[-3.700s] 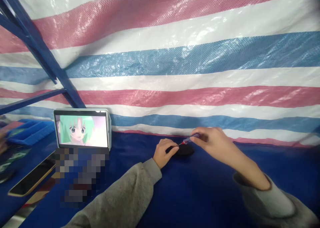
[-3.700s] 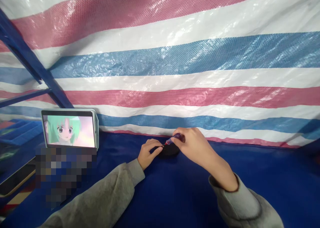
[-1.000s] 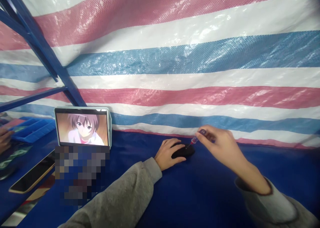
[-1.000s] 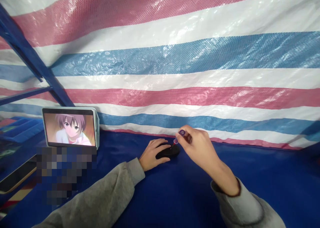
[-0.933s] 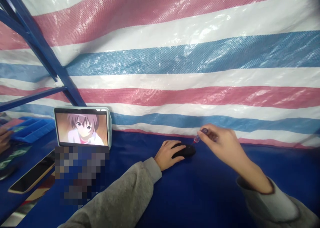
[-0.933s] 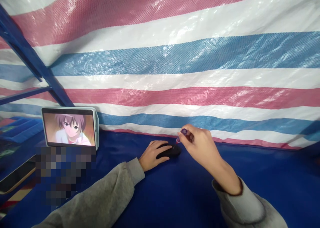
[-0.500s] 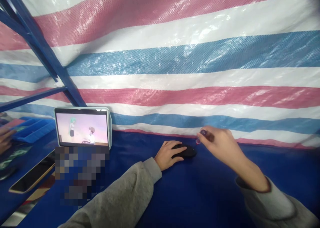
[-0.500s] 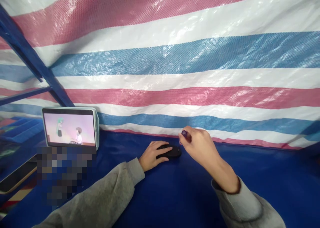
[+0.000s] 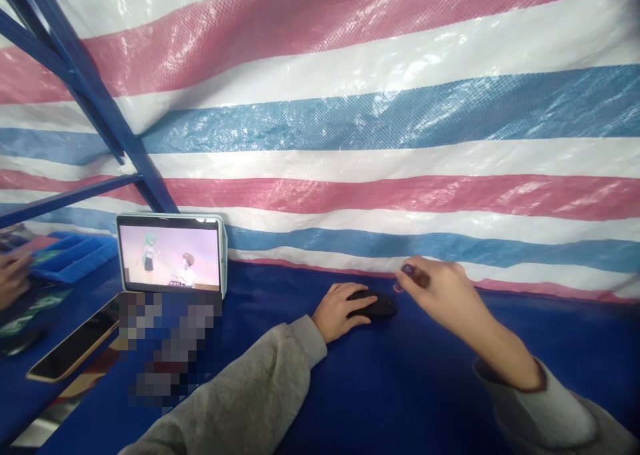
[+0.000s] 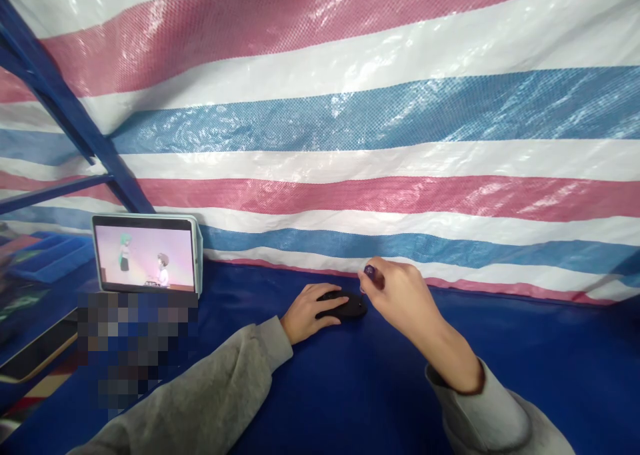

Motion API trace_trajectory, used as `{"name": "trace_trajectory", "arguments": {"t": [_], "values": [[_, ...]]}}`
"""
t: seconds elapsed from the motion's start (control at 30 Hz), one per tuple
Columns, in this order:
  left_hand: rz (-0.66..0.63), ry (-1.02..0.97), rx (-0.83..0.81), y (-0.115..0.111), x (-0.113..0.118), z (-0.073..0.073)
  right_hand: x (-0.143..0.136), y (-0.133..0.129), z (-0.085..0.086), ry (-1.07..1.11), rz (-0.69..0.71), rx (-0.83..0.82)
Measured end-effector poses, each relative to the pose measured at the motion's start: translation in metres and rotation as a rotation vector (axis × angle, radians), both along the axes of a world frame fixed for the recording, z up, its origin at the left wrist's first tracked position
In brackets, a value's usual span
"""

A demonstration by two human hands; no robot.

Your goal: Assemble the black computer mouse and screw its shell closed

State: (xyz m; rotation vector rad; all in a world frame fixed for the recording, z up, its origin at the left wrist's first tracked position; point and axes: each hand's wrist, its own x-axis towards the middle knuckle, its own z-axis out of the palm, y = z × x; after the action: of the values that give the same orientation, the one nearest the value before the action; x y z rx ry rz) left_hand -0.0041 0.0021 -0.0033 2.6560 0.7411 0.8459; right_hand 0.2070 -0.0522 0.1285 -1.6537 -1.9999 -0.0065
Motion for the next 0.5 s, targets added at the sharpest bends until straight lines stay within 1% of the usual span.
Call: {"name": "trace_trajectory", "arguments": {"t": [0.17,0.5], "values": [[-0.004,0.01,0.013,-0.0002,0.0002,0.0007,0.0,0.0018,-0.0026,-0.015,-0.009,0.007],[0.011,0.038,0.005,-0.0001,-0.0008,0.0016,0.0009,0.002,-0.0023,-0.012,-0.007,0.045]]}}
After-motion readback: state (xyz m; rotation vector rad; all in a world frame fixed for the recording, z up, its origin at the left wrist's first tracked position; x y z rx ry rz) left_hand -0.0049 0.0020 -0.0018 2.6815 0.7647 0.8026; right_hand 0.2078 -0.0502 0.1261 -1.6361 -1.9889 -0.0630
